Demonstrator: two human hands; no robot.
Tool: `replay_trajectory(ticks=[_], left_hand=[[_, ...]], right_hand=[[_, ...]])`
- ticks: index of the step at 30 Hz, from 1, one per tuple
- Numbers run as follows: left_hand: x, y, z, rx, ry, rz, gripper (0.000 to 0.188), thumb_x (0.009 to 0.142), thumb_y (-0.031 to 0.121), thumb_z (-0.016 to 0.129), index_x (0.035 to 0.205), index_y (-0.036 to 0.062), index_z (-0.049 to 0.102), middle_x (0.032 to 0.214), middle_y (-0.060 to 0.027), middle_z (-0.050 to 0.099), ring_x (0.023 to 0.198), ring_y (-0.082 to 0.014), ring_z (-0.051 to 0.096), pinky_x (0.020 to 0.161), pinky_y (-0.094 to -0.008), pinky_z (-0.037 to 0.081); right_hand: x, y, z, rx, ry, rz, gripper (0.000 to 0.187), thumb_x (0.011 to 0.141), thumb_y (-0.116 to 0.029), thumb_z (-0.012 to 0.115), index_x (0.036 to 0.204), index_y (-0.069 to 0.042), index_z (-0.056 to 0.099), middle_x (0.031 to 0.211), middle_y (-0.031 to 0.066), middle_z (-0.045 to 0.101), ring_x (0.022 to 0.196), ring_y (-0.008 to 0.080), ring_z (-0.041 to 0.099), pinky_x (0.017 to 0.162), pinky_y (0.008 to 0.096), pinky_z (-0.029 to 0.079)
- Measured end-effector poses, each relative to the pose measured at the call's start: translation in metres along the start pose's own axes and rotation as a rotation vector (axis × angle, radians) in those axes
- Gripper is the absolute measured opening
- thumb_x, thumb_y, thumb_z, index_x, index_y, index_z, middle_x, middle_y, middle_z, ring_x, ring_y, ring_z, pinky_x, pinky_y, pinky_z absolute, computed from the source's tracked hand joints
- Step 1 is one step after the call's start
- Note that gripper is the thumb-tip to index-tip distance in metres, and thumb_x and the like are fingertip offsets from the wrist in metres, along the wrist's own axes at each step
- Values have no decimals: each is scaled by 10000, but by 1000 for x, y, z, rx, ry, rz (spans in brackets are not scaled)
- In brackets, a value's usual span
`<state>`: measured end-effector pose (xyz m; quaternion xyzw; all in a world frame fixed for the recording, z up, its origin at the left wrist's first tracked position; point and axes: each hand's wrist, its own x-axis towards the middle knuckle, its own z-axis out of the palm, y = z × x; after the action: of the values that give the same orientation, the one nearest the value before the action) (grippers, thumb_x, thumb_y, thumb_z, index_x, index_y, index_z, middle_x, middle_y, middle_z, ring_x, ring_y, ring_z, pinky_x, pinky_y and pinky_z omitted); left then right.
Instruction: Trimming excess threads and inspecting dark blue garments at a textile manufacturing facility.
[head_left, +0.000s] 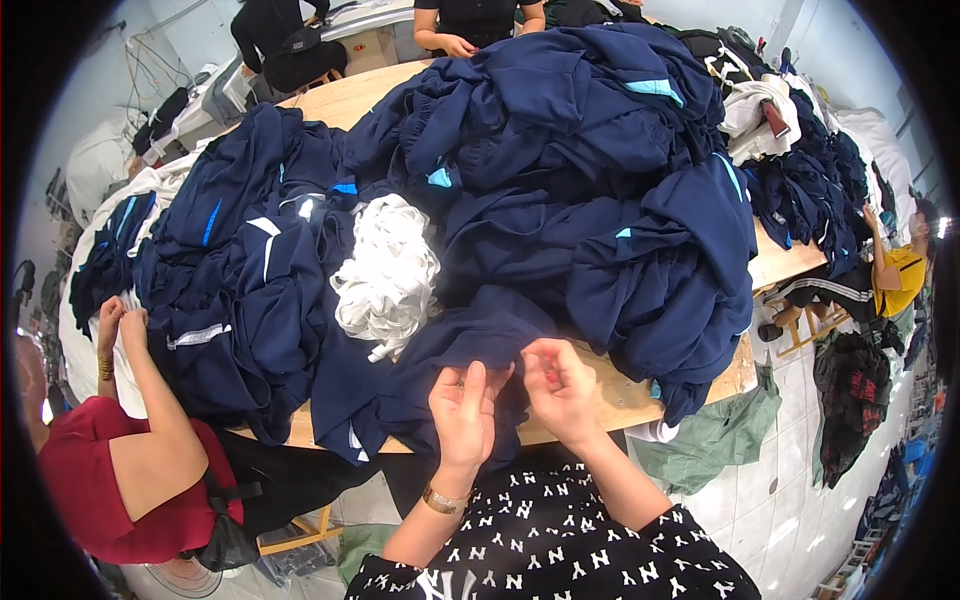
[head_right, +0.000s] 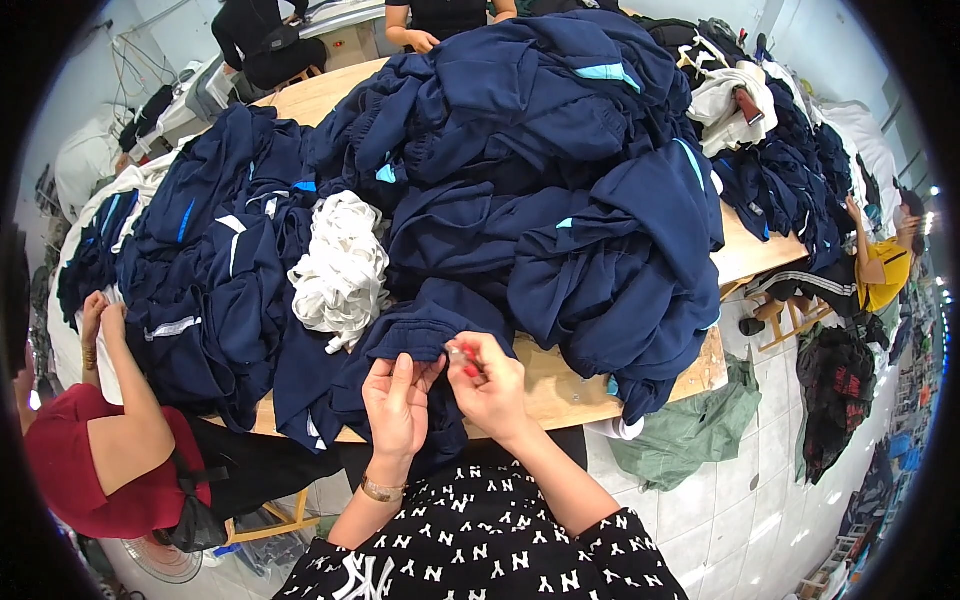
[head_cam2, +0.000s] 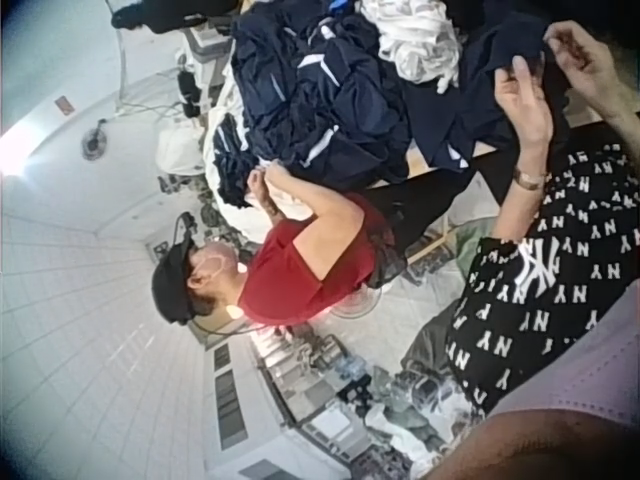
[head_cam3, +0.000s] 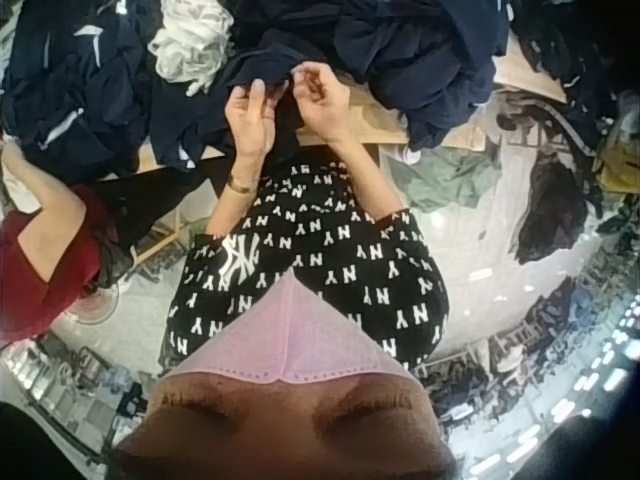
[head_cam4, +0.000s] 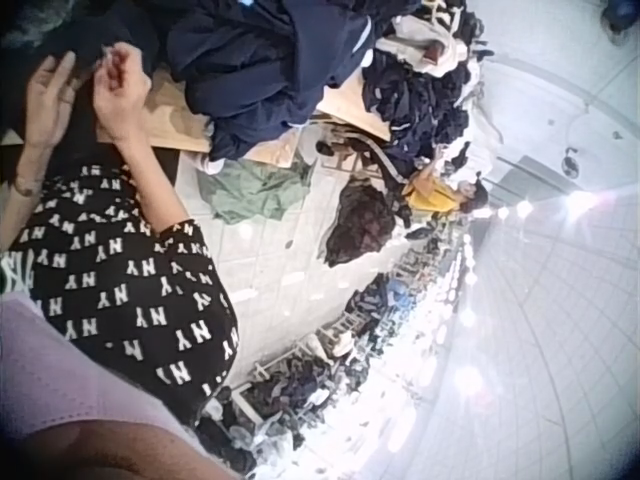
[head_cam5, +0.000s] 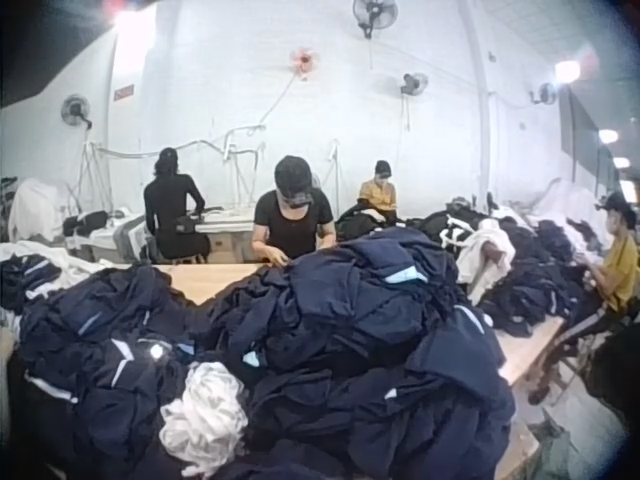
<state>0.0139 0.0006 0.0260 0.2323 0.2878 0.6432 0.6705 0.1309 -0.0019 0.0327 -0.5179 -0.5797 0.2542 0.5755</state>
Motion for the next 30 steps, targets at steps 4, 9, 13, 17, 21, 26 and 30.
replay_trajectory(ticks=[4, 9, 13, 17, 21, 26, 30], left_hand=[[2, 2, 0, -15, 10, -9, 91, 941, 77, 509, 963, 0, 553, 970, -83, 621, 894, -178, 619, 914, -398, 495], [-1, -5, -6, 95, 14, 86, 104, 926, 64, 535, 999, -7, 556, 956, -84, 628, 849, -137, 609, 829, -310, 506], [-2, -7, -12, 234, 16, 169, 85, 886, 37, 605, 940, -25, 585, 915, -70, 646, 798, -87, 595, 741, -219, 470], [-2, -5, -12, 260, 20, 144, 115, 872, 3, 607, 979, -37, 591, 923, -74, 645, 817, -82, 588, 755, -213, 465], [1, 1, -6, 154, 9, 107, 126, 861, -14, 612, 983, -44, 598, 930, -82, 646, 820, -83, 587, 758, -212, 465], [3, 6, -7, 145, 13, 52, 139, 855, -28, 609, 993, -50, 612, 919, -87, 653, 804, -94, 597, 760, -214, 470], [3, 8, -8, 199, -3, 74, 146, 858, -25, 606, 1000, -56, 610, 916, -85, 654, 806, -90, 594, 763, -211, 466]], right_hand=[[-9, -5, -6, 383, 41, 248, 58, 886, 8, 545, 939, 9, 570, 657, -53, 520, 539, -10, 427, 464, 146, 310], [4, -11, 5, 19, 0, -2, 250, 775, 7, 687, 1020, -17, 644, 636, -28, 559, 500, 17, 448, 458, 174, 357], [2, 3, 8, -50, -24, -239, 220, 767, 27, 656, 978, -33, 654, 733, 105, 646, 559, 148, 604, 522, 239, 463], [0, -8, 5, 1, -49, -101, 103, 804, 0, 626, 903, -25, 643, 667, 21, 604, 520, 90, 522, 490, 209, 404], [3, -1, -9, 168, -131, 166, 178, 850, -147, 647, 898, 15, 593, 660, 30, 546, 549, 66, 461, 513, 213, 397], [7, 7, -19, -225, -211, -59, 270, 800, -255, 700, 798, -23, 562, 664, 102, 565, 528, 261, 556, 476, 329, 417], [12, 5, -25, -323, -249, -178, 240, 773, -207, 719, 791, -15, 576, 648, 102, 565, 516, 231, 560, 488, 299, 417]])
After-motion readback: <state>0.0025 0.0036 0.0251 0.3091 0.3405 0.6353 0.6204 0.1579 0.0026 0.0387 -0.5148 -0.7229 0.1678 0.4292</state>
